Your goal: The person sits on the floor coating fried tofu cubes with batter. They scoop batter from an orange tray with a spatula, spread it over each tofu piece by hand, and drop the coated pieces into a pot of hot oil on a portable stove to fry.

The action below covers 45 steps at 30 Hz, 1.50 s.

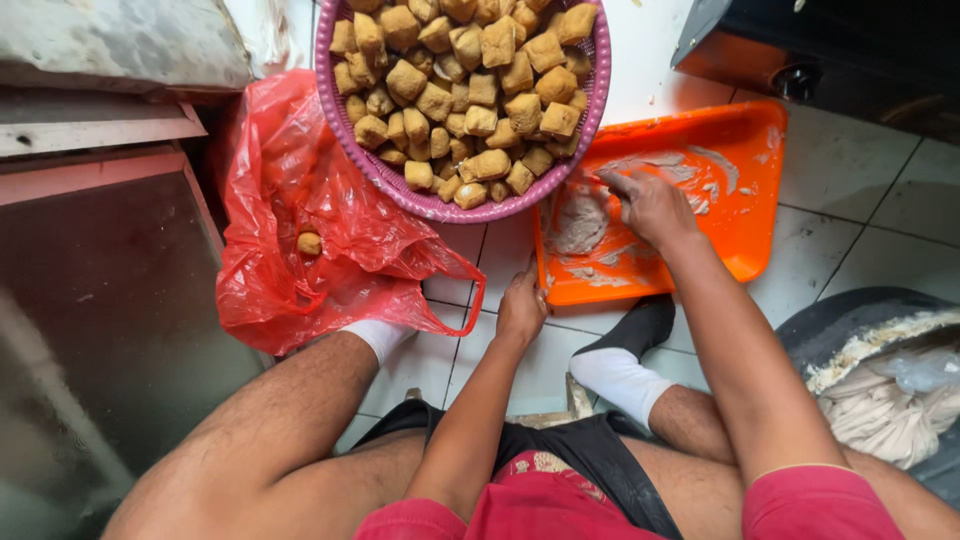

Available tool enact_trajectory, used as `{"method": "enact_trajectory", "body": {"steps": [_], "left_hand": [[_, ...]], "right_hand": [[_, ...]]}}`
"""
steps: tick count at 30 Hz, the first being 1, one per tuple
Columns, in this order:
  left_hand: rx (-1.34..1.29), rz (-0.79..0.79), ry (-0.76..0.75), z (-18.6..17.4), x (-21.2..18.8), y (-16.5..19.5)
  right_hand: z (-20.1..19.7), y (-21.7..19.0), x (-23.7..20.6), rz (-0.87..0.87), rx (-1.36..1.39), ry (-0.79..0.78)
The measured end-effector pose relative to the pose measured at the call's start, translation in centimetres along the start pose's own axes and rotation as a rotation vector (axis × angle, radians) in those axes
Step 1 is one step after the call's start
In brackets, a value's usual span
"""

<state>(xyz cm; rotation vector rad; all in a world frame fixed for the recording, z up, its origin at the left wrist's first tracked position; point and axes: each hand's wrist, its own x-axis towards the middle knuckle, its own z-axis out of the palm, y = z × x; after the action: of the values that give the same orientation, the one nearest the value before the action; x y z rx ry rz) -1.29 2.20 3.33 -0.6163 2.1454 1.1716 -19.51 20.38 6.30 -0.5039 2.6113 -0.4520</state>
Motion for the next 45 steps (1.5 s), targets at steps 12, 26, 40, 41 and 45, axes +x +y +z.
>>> {"method": "enact_trajectory", "body": {"steps": [12, 26, 40, 41, 45], "left_hand": [[0.041, -0.084, -0.104, 0.4, 0.3, 0.3], [0.161, -0.095, -0.131, -0.3, -0.1, 0.3], [0.276, -0.127, -0.188, -0.1, 0.2, -0.2], [0.278, -0.124, -0.191, 0.0, 0.2, -0.2], [0.287, -0.098, -0.175, 0.2, 0.1, -0.7]], "right_hand": [[-1.3, 6.6, -9.4, -0.203, -0.566, -0.135], [1.1, 5.4, -11.5, -0.216, -0.190, -0.252], [3.2, 4.5, -11.1, -0.267, -0.109, -0.060], [3.5, 4.0, -10.9, -0.266, -0.166, -0.031], [2.4, 3.8, -9.8, -0.199, -0.233, 0.040]]}}
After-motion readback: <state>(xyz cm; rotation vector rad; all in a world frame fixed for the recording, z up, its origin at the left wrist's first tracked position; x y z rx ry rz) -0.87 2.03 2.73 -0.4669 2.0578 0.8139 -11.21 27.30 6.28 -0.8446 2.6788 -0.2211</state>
